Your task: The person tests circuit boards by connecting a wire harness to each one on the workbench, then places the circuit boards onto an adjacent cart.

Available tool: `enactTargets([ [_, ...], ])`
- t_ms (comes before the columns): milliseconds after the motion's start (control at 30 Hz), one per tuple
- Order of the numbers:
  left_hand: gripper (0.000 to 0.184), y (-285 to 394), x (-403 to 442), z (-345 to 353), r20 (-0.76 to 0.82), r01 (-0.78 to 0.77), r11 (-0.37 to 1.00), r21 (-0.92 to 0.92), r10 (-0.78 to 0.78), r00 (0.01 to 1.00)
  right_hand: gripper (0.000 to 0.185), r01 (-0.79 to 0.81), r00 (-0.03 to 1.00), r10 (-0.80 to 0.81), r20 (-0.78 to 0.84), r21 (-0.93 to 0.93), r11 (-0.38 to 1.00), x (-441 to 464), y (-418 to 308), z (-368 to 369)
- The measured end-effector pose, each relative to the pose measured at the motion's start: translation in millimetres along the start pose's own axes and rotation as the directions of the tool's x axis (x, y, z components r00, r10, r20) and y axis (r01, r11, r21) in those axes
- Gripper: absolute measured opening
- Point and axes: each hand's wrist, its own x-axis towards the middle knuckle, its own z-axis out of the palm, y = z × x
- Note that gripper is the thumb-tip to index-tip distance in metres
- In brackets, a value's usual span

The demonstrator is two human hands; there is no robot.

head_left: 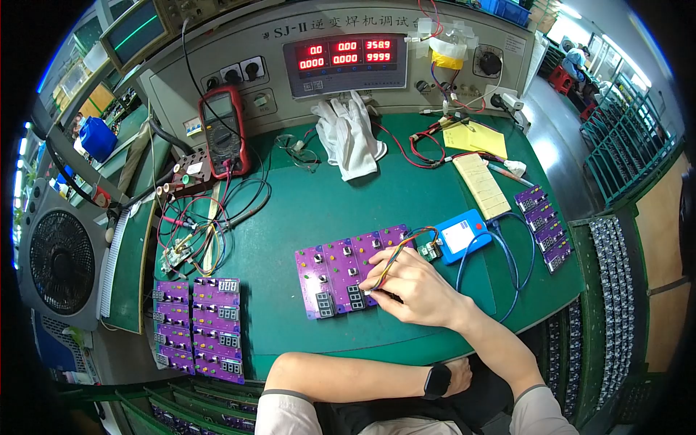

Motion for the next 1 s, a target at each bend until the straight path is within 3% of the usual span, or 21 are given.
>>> enactTargets([
  [300,0.028,-1.9,1.1,-1.7,0.037,-0.012,1.000,0.011,0.011,0.999,0.017,0.001,1.000,-0.001,-0.002,0.001,1.000,0.2,-0.8,-0.5],
  [600,0.029,0.0,0.6,2.4,-0.053,0.002,1.000,0.006,-0.002,0.999,0.017,0.000,1.000,0.000,0.002,-0.001,1.000,0.0,-0.7,0.0],
  [667,0.029,-2.8,1.9,-9.2,0.096,-0.017,0.999,-0.045,0.021,0.995,0.017,0.002,1.000,-0.002,0.005,-0.001,1.000,0.2,-0.2,0.2],
  [900,0.027,1.1,6.0,9.5,0.053,-0.031,0.999,-0.027,0.032,0.998,0.017,0.012,1.000,-0.012,-0.002,0.003,1.000,-0.4,0.2,0.8],
  [1000,0.028,4.1,11.3,13.6,0.117,0.016,1.000,0.009,-0.017,0.993,0.017,0.011,1.000,-0.011,0.000,0.005,1.000,-0.4,0.2,0.6],
])
